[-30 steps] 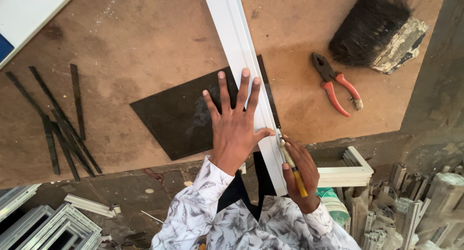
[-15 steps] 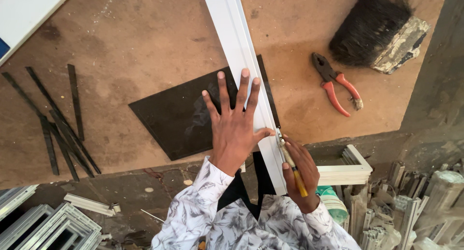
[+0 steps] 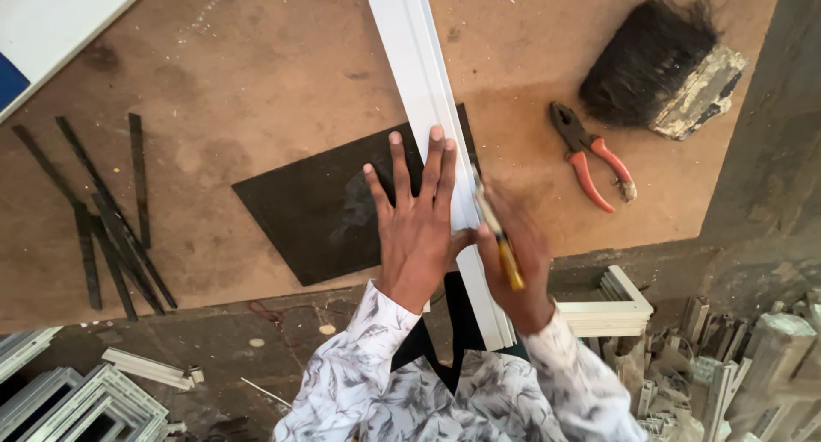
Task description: The person uses a utility knife to score and remove a strip from a white plastic profile, then uses pliers to snap off the cut strip. They repeat this process on multiple profiles, collecting the removed strips on the workbench.
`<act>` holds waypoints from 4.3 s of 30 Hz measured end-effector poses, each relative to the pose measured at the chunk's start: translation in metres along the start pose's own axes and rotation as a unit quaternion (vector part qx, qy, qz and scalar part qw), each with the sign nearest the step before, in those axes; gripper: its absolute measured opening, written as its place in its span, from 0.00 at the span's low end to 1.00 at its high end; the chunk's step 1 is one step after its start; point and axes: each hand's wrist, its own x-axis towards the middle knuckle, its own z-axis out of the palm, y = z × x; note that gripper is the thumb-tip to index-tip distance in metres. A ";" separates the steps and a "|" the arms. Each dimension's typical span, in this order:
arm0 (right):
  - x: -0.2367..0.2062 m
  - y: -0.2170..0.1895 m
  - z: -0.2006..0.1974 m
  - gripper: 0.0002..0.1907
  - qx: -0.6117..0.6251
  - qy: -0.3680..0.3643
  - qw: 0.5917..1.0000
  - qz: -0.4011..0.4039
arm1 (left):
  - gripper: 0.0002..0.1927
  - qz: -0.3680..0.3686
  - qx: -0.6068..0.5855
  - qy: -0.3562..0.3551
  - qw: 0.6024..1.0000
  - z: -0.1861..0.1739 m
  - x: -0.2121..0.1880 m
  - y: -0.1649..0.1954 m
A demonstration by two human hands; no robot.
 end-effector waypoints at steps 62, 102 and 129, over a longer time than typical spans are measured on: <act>-0.067 -0.026 -0.032 0.19 -0.024 -0.027 0.999 0.014 | 0.72 -0.002 0.037 -0.001 0.999 -0.008 -0.015 0.013; -0.146 0.051 -0.027 0.18 -0.101 0.104 0.989 -0.008 | 0.44 0.058 0.189 0.185 0.963 0.004 -0.012 -0.067; -0.122 0.014 0.024 0.21 -0.180 0.070 0.981 0.012 | 0.75 0.038 0.080 0.025 0.996 -0.023 0.010 -0.025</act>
